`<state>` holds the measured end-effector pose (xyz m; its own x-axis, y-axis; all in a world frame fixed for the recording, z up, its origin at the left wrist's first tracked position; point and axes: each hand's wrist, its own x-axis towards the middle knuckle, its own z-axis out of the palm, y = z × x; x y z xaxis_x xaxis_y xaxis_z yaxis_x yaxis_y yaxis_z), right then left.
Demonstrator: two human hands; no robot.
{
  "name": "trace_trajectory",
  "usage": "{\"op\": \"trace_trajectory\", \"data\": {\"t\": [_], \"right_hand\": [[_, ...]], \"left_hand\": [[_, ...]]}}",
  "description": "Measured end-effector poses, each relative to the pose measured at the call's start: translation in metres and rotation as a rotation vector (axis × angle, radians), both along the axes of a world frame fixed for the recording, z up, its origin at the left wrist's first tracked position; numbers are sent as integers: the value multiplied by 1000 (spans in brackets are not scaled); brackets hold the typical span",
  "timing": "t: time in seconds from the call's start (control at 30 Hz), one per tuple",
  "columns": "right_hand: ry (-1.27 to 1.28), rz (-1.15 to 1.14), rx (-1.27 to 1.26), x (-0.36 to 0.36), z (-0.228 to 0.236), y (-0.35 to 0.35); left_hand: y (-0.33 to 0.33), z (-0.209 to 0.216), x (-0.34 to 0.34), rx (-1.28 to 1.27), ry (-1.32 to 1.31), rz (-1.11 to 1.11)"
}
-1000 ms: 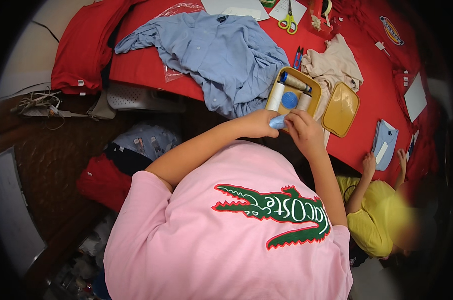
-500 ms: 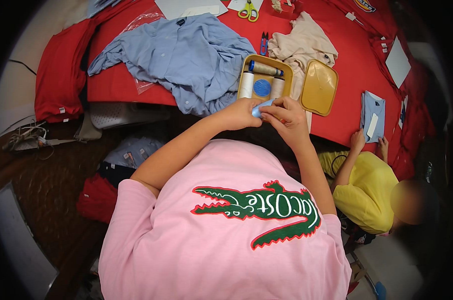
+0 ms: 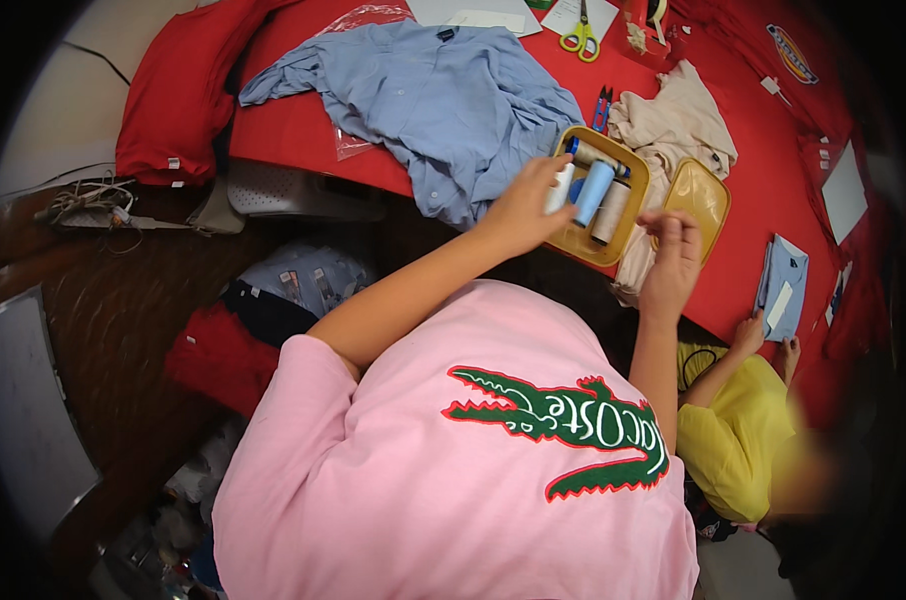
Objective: The person retrieves a small yellow container from a shelf, opens it to find sewing supplies, and sews a white button onto a blue shirt using a needle and thread.
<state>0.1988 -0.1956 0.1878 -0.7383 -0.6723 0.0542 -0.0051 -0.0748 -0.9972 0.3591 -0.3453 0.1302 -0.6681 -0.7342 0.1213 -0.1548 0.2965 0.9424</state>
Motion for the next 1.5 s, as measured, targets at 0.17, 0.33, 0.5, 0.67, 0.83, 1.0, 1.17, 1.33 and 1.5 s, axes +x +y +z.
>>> {"op": "trace_trajectory", "data": {"t": [0.17,0.33,0.5,0.67,0.83,1.0,1.17,1.33,1.5], "right_hand": [[-461,-248,-235,-50,-22,51],[-716,-207,-350,-69,-37,74],[-721,-158,-347,-42,-6,43],[-592,-131,-501,-34,39,33],[-319,-307,-416,1,81,-14],[-240,-23,-59,75,74,-149],[-322,-48,-158,100,81,-233],[-568,-146,-370,115,67,-274],[-586,-98,-484,147,65,-312]], "left_hand": [[-66,-14,118,-251,-282,43],[-77,-47,152,-395,-399,-14],[-90,-67,156,-571,-398,-78],[-119,-31,144,-427,-211,-89],[-211,3,97,-186,-94,43],[-294,-58,61,26,-267,-237],[-294,-35,61,-173,-108,-319],[-270,76,84,-12,265,-347],[-263,103,80,310,455,-248]]}}
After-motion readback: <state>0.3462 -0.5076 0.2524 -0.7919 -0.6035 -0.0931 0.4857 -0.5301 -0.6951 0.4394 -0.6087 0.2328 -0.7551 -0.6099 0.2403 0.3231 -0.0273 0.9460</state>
